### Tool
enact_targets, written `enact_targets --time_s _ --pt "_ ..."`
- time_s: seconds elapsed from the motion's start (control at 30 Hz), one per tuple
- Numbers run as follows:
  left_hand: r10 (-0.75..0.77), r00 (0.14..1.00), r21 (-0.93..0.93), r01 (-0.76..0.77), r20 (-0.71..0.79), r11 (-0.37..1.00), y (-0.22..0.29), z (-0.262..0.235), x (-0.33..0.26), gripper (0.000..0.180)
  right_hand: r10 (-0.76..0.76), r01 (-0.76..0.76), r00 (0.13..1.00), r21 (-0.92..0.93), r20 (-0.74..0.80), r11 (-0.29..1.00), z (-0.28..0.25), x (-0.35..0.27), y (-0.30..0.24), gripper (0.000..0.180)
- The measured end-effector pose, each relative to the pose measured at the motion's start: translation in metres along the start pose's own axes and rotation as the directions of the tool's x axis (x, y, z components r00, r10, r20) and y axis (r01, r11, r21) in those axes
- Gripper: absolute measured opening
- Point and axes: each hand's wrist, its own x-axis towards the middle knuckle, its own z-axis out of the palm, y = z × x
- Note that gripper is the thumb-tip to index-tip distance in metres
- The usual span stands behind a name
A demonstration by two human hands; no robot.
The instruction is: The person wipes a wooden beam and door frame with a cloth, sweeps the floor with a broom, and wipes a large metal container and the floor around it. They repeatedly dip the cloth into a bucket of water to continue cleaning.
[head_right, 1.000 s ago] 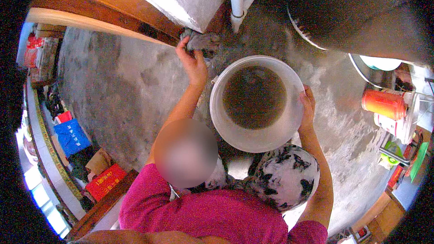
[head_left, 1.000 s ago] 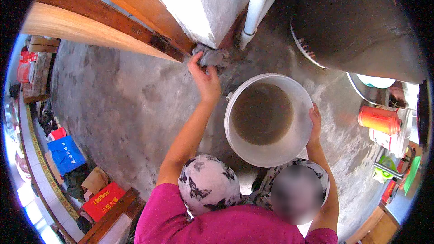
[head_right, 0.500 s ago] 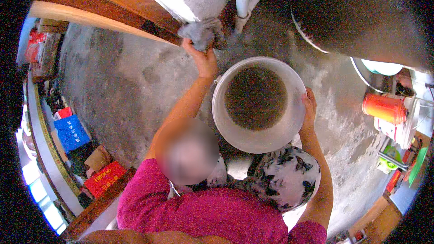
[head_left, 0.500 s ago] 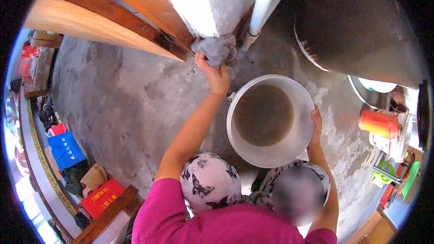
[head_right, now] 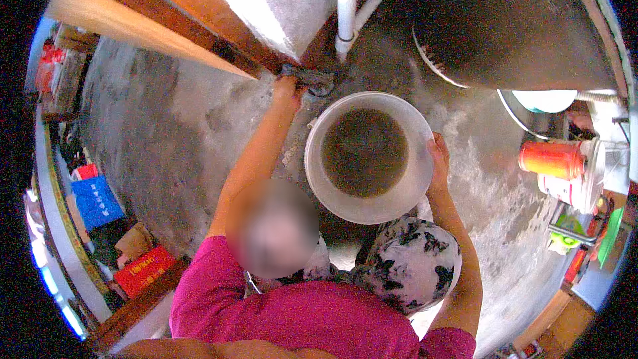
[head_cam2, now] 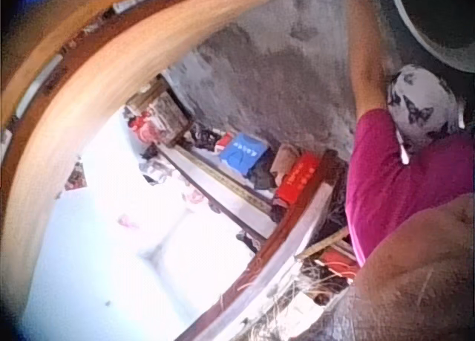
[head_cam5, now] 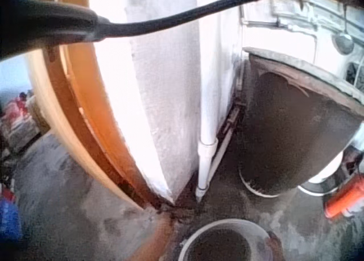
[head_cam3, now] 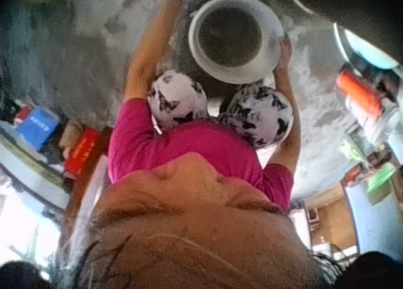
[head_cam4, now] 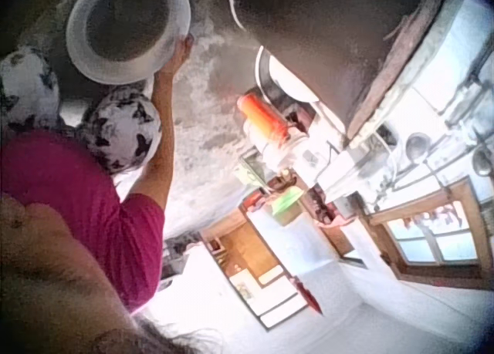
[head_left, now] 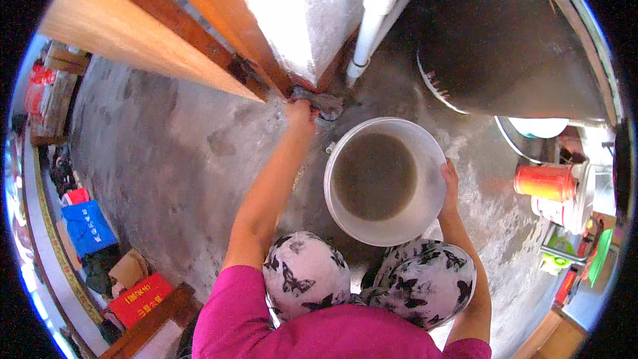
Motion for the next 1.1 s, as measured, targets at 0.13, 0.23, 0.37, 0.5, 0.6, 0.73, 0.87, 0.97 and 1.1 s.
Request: enact_targets --time_s 0.13,0.23,0.37,0.5,0.6,0.73,0.87,0.97,1.1 --pt "0.409 0.898 0.124 -0.430 0.163 0.894 0.044 0.004 -0.071 0.031 0.018 -0.017 0.997 -0.014 0.079 1.000 0.000 -0.003 -0.003 0.051" --pt "0.637 0.393 0.527 -0.850 0.663 -0.024 0.053 0.023 -0.120 0.028 -0.004 0.004 0.996 -0.004 0.090 1.000 -0.010 0.002 0.002 0.050" --pt "0.114 0.212 0.220 -0.592 0.971 -0.775 0.043 0.048 -0.127 0.030 -0.011 0.010 0.999 0.030 0.048 0.999 -0.002 -0.001 0.003 0.048" --pt "-0.295 0.413 -0.231 -0.200 0.862 -0.952 0.026 0.030 -0.026 0.041 0.042 -0.049 0.994 0.070 0.106 0.996 0.011 0.000 0.002 0.043" --pt "-0.344 0.447 -0.339 -0.093 0.826 -0.936 0.025 0.077 -0.038 0.035 0.013 -0.023 0.997 0.127 0.072 0.992 0.002 -0.002 0.004 0.036" --pt "-0.426 0.266 -0.408 -0.122 0.865 -0.905 0.031 0.084 -0.026 0.032 0.017 -0.025 0.998 0.124 0.062 0.992 -0.001 -0.005 -0.004 0.035" --pt "-0.442 0.287 -0.325 -0.374 0.850 -0.869 0.009 0.045 -0.011 0.027 -0.022 0.017 0.997 0.071 0.068 0.997 -0.002 -0.002 0.001 0.033" --pt "-0.350 0.307 -0.133 -0.555 0.885 -0.821 0.002 0.007 0.006 0.024 0.007 -0.015 0.996 0.095 0.085 0.995 0.010 0.001 0.004 0.032" --pt "-0.297 0.246 -0.233 -0.258 0.923 -0.938 0.030 0.068 -0.051 0.029 -0.032 0.031 0.999 0.056 0.015 0.998 -0.009 0.005 0.016 0.036"
